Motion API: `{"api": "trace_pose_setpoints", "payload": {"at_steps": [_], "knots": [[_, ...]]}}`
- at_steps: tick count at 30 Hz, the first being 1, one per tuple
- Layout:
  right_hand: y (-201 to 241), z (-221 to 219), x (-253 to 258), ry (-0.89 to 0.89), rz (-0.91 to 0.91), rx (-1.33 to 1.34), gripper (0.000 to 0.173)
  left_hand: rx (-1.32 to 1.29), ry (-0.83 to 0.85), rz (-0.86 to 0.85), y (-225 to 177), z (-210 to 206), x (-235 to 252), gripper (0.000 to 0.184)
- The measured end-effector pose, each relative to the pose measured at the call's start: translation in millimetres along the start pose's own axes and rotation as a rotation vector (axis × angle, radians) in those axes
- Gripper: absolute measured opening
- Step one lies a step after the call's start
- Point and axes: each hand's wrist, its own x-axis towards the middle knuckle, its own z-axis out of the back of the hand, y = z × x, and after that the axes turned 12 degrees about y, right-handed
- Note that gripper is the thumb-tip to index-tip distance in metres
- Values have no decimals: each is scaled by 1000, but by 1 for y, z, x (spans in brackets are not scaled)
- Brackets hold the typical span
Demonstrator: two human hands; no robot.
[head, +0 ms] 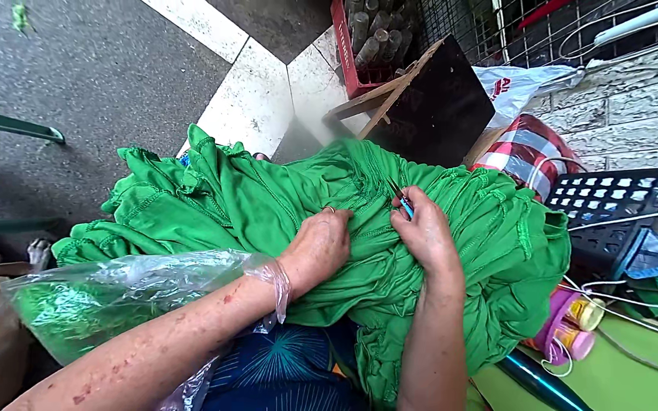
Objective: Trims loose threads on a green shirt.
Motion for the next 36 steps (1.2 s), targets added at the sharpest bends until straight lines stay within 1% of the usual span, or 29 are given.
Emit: {"api": "trace_pose_setpoints", "payload": {"at_steps": [2,4,6,9,11,14,17,20,22,24,26,28,30,32,34,36], "knots": [[-1,0,0,-1,13,7,16,-46,66,53,0,7,4,35],[-1,0,0,5,17,11,17,-88,69,50,2,10,6,29],[0,1,0,8,27,8,18,-87,-1,-4,5,5,3,25],[-2,-1,0,1,58,8,17,-44,-134,-145,9,-10,-2,25],[-3,-2,-1,-8,82,2,19,10,-179,-234,8,-21,-5,26],[-2,-2,-1,-12,72,-24,21,96,-147,-282,4,-32,-6,28],[2,-3,1,-22,25,-77,19,107,-64,-243,-1,-28,-7,32],[7,-3,3,-25,-6,-113,31,107,-21,-227,-2,-25,-8,33],[10,-4,4,-8,-27,-137,38,119,-31,-244,0,-26,-8,33],[13,-4,4,23,-47,-160,31,120,-52,-265,2,-28,-8,33],[14,-5,4,31,-40,-163,24,90,-108,-294,7,-31,-8,32],[14,-5,5,26,-24,-153,23,39,-176,-318,13,-31,-9,30],[11,-6,4,6,6,-136,21,-22,-287,-383,22,-35,-11,27],[7,-6,3,-11,46,-118,21,-115,-354,-432,31,-37,-11,25],[6,-6,4,-2,70,-112,23,-250,-372,-441,37,-31,-14,22],[6,-6,7,8,83,-117,24,-394,-355,-398,42,-16,-19,20]]}}
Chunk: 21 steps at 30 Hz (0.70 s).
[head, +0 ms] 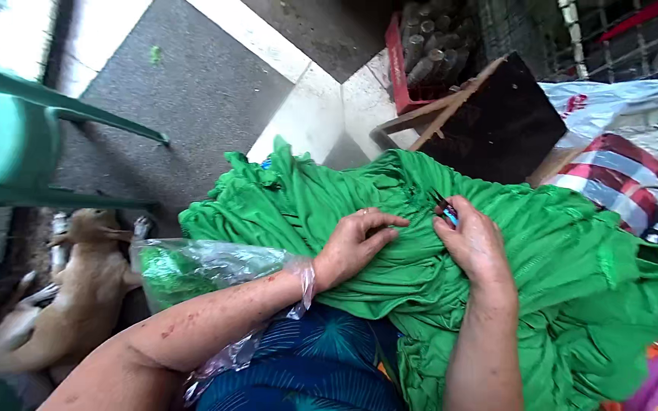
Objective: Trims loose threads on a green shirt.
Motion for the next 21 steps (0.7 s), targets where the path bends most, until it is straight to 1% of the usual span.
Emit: {"api": "trace_pose_setpoints", "payload": {"at_steps": [2,4,7,9,11,12,14,15,16,17,19,20,21], "knots": [[2,1,4,19,-21,-23,24,-128,-49,70,-5,22,2,21],[3,2,8,33,-27,-54,26,-226,-137,104,-12,49,4,23],[6,-2,8,-26,50,-99,29,-302,-290,124,-32,92,-5,23],[14,-7,2,-86,190,-101,31,-318,-378,81,-45,116,-14,21],[29,-16,-9,-76,423,-49,35,-306,-441,5,-56,134,-25,20],[40,-25,-15,-25,536,-15,40,-306,-474,-28,-61,139,-30,19],[63,-48,-26,55,722,-17,57,-315,-524,-85,-67,148,-37,18],[72,-58,-31,72,784,-56,65,-321,-547,-105,-68,150,-39,18],[79,-66,-34,91,813,-114,68,-317,-559,-113,-67,151,-40,17],[83,-71,-36,104,815,-183,65,-301,-561,-112,-65,151,-41,17],[86,-77,-30,57,790,-260,43,-241,-538,-99,-59,149,-41,14],[86,-76,-24,27,771,-269,35,-209,-508,-103,-57,147,-39,14],[88,-72,-18,23,744,-274,31,-182,-476,-109,-58,145,-38,13]]}}
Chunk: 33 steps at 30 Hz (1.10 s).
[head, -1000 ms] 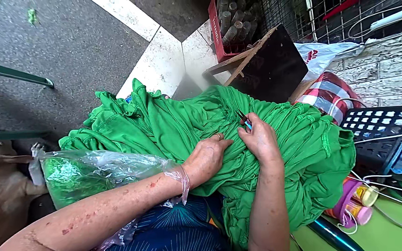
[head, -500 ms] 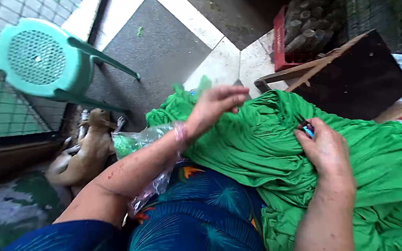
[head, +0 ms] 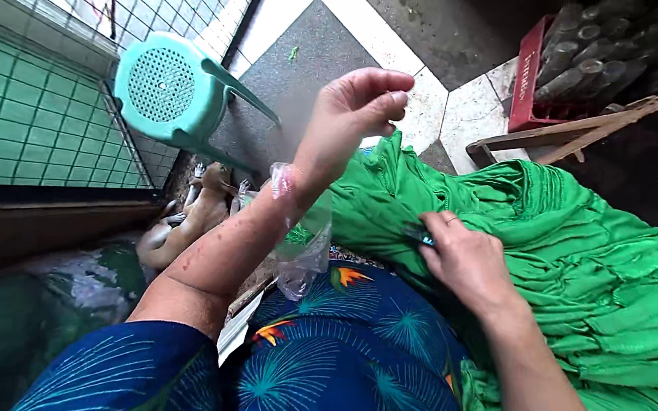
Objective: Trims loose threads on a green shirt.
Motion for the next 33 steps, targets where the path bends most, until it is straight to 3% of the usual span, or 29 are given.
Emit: {"api": "trace_pose_setpoints", "payload": {"at_steps": [5,8,10,13,16,18,23,26,29,33], "knots": [[-7,26,24,173,-82,176,37,-4,110,-136,-23,-17,10,12],[-1,19,30,-208,68,536,34,-61,98,-239,-39,-26,20,12],[21,13,27,-278,235,762,28,-82,82,-281,-48,-32,29,12],[52,-10,23,-52,525,824,39,-128,51,-287,-55,-42,40,14],[55,-12,18,147,549,613,43,-87,107,-258,-58,-43,44,11],[35,-2,13,226,555,640,32,38,258,-204,-59,-29,39,10],[-16,27,2,55,555,777,14,211,711,62,-69,17,2,9],[-20,32,4,-12,579,826,12,431,924,74,-61,21,-23,8],[-13,31,3,-18,594,865,10,946,938,-17,-42,12,-42,11],[-6,28,1,3,572,842,13,1115,962,91,-34,6,-54,23]]}}
